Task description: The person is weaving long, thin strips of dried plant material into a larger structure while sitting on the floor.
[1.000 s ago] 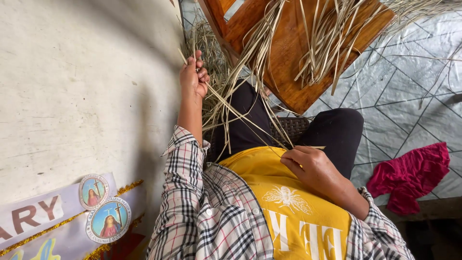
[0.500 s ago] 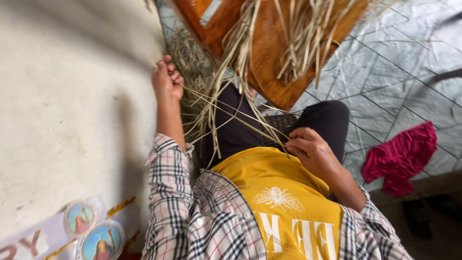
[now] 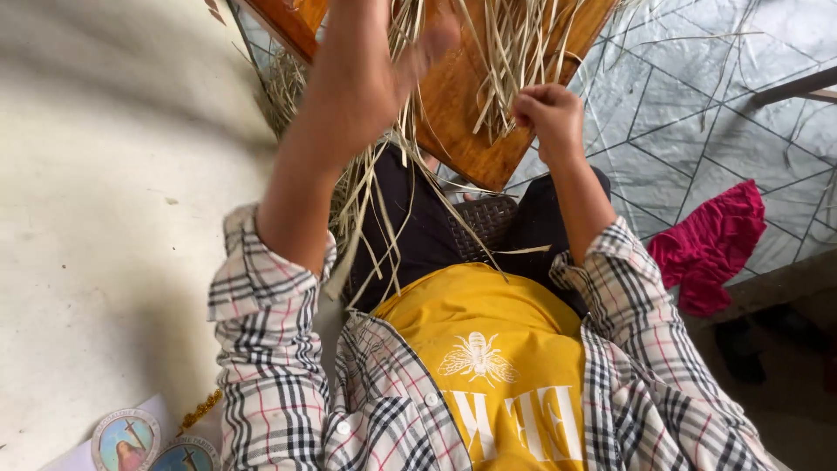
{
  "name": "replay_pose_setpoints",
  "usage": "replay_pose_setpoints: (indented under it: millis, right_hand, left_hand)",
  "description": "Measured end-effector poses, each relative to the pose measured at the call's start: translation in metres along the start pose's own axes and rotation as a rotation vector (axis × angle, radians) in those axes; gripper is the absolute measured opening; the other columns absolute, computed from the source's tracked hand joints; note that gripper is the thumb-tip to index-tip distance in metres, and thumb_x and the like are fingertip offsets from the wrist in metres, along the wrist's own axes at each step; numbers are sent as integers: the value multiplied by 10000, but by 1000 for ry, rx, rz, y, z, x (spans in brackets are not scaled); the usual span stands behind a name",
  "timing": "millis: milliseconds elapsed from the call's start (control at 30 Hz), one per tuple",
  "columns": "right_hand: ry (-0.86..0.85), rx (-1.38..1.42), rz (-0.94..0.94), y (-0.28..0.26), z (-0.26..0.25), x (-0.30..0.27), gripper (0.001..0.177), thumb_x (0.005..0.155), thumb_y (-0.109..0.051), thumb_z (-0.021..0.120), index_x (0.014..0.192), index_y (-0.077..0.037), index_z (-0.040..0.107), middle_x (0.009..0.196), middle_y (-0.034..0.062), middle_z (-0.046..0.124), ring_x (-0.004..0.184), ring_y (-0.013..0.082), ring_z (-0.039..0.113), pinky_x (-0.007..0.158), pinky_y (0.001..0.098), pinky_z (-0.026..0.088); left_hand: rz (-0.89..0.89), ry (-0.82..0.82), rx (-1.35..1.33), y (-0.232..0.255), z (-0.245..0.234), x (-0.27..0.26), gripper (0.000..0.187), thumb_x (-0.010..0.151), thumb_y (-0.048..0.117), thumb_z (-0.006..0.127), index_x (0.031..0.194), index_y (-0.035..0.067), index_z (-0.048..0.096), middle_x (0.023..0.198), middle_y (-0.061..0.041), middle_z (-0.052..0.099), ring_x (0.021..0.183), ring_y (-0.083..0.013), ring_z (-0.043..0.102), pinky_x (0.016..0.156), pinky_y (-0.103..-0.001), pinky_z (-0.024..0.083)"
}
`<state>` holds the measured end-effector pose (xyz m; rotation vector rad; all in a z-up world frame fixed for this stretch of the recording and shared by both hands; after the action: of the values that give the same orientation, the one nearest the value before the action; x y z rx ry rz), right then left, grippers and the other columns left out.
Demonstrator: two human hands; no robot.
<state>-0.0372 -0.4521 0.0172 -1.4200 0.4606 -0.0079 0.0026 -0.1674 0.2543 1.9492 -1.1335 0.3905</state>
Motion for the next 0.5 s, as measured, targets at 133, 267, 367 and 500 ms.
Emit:
replay_pose_setpoints:
  millis: [133,267,367,500]
  right_hand:
    - [13,-68,57,17,9,25,48,979,17,738,977,0,693,795,68,711,630,118,687,590,204,614]
    - [10,-119,47,35,7,33,57,973,26,727,959,-15,690,781,63,724,608,111,678,552,198,572]
    - [29,-185,27,40,6,33,126,968,56,731,930,-39,657,773,57,714,600,111,686,548,198,596]
    - [6,-146,-45,38,4,27,197,974,91,732,929,-46,597,791,69,715,581,109,687,508,202,588]
  left_hand:
    - [-386,-247,82,-19,23,-80,713,1223,490,522,1719,121,167,1794,-166,126,1690,-387,199,1431,-577,267]
    - [-745,-341,-31,-13,13,-140,631,1080,346,615,1607,73,398,1697,-234,251,1565,-430,263,1220,-615,319]
    - [-809,-300,-61,-13,11,-180,570,1077,339,605,1544,36,486,1649,-249,346,1507,-426,377,1189,-551,374]
    - [-846,-294,-45,-2,16,-205,525,1062,280,631,1507,21,530,1592,-216,434,1454,-381,450,1170,-478,403]
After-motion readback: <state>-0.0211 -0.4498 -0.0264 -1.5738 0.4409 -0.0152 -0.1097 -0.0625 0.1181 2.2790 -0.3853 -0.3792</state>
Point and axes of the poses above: each hand's wrist, its own x-axis towards the middle knuckle, its own z-axis out of the palm, y = z × x, the point moved 1 cm from there along x, towards the middle knuckle
